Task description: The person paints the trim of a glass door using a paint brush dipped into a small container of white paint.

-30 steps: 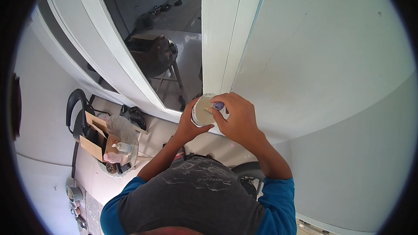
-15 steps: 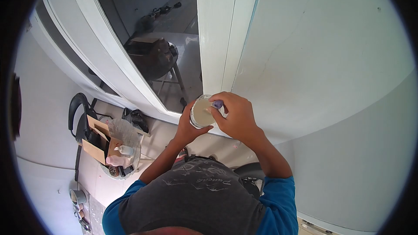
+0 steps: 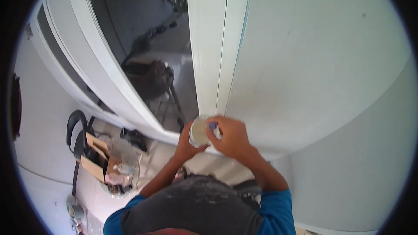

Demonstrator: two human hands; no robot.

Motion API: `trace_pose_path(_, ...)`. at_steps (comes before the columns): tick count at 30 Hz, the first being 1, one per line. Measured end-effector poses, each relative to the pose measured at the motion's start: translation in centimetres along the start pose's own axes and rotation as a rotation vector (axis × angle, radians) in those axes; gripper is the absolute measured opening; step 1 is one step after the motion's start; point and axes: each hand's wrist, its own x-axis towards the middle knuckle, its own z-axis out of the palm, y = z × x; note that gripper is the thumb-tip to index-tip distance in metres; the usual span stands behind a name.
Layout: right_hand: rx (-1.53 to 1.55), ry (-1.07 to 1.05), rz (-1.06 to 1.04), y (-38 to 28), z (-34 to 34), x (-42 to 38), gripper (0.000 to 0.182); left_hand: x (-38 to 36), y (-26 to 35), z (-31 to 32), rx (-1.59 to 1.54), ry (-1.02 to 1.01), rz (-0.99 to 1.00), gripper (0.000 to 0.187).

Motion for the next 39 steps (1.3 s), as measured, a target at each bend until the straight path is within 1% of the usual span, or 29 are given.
trace_pose_path(2,-0.049,0.009,0.028,-0.1,-0.1,0.1,0.023,0.3,0.8,0.1,0.039,0.008,0.014,0.102)
trace_pose_path(3,-0.061,0.027,-0.003,0.0,-0.2,0.3,0.023,0.5,1.1,0.1,0.039,-0.001,0.004,0.101)
trace_pose_path(5,-0.002,-0.047,0.112,0.3,-0.5,0.3,0.022,0.7,1.3,0.2,0.04,-0.02,-0.008,0.1)
trace_pose_path(8,-0.013,-0.012,-0.003,0.4,-0.4,0.6,0.022,1.0,1.9,0.2,0.045,-0.005,0.021,0.101)
trace_pose_path(9,0.057,-0.027,-0.078,0.8,-0.5,0.8,0.021,1.2,1.6,0.3,0.047,-0.006,0.031,0.101)
trace_pose_path(10,0.052,-0.023,-0.089,0.7,-0.6,1.0,0.021,1.4,1.5,0.3,0.047,-0.001,0.042,0.101)
trace_pose_path(12,-0.022,-0.034,-0.04,0.4,-0.6,0.9,0.021,1.3,1.4,0.3,0.032,-0.005,0.0,0.102)
trace_pose_path(16,0.026,-0.045,-0.016,0.5,-0.9,1.2,0.02,1.6,1.5,0.3,0.008,-0.009,-0.008,0.102)
trace_pose_path(18,-0.028,-0.056,-0.162,0.6,-0.8,1.4,0.018,1.7,1.3,0.3,0.023,-0.007,-0.012,0.102)
trace_pose_path(19,-0.029,-0.057,-0.163,0.5,-0.8,1.4,0.018,1.7,1.4,0.3,0.023,-0.006,-0.011,0.102)
trace_pose_path(21,0.067,-0.062,-0.041,0.5,-0.8,1.4,0.017,1.9,1.5,0.3,0.08,0.006,0.009,0.103)
trace_pose_path(25,0.075,-0.038,-0.05,0.5,-1.2,1.7,0.017,2.1,0.5,0.3,0.065,0.032,0.054,0.102)
trace_pose_path(27,0.119,-0.086,-0.033,0.6,-1.4,1.6,0.018,2.1,0.3,0.5,-0.016,0.014,-0.014,0.102)
trace_pose_path(28,0.115,-0.08,-0.037,0.5,-1.5,1.7,0.018,2.0,0.0,0.6,-0.016,0.013,-0.006,0.102)
trace_pose_path(30,0.093,-0.187,0.057,0.5,-1.7,1.7,0.019,2.2,-0.3,0.7,-0.015,0.014,0.009,0.101)
trace_pose_path(33,-0.008,-0.123,0.019,1.2,-1.4,1.7,0.02,2.5,0.3,0.7,-0.005,0.011,0.025,0.101)
trace_pose_path(36,0.051,-0.057,0.025,0.9,-1.4,1.6,0.02,2.6,0.3,0.9,-0.067,0.005,0.006,0.1)
trace_pose_path(39,0.047,-0.018,0.056,1.3,-1.9,1.6,0.018,2.8,0.3,0.9,-0.043,-0.001,-0.006,0.099)
